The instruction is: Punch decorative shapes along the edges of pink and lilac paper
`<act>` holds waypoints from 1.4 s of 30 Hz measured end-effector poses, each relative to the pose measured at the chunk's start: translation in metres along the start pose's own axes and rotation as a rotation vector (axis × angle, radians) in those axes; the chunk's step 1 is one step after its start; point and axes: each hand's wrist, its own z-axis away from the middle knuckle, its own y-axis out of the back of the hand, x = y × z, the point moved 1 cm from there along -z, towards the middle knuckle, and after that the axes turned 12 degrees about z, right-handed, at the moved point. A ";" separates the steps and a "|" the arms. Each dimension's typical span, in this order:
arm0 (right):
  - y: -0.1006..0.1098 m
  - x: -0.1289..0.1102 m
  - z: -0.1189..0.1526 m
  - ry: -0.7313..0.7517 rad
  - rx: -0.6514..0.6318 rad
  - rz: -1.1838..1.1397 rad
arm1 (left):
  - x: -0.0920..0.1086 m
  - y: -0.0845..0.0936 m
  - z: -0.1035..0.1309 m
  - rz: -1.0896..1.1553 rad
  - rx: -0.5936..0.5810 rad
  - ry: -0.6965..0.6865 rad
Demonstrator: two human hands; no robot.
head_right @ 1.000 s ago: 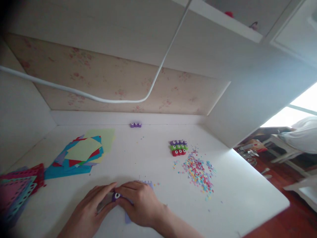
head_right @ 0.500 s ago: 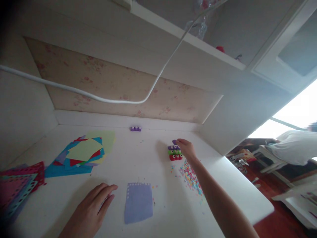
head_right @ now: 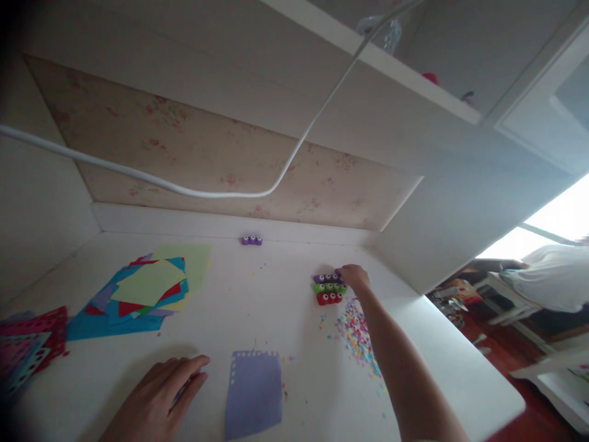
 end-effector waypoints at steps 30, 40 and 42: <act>-0.006 -0.271 0.034 0.638 -0.042 -0.266 | 0.003 0.014 -0.012 0.000 -0.028 0.060; 0.012 -0.210 0.168 0.879 -0.321 -0.581 | 0.010 0.015 -0.011 0.095 -0.041 0.314; 0.014 -0.194 0.209 1.066 -0.409 -0.723 | 0.011 0.016 -0.012 0.129 -0.037 0.340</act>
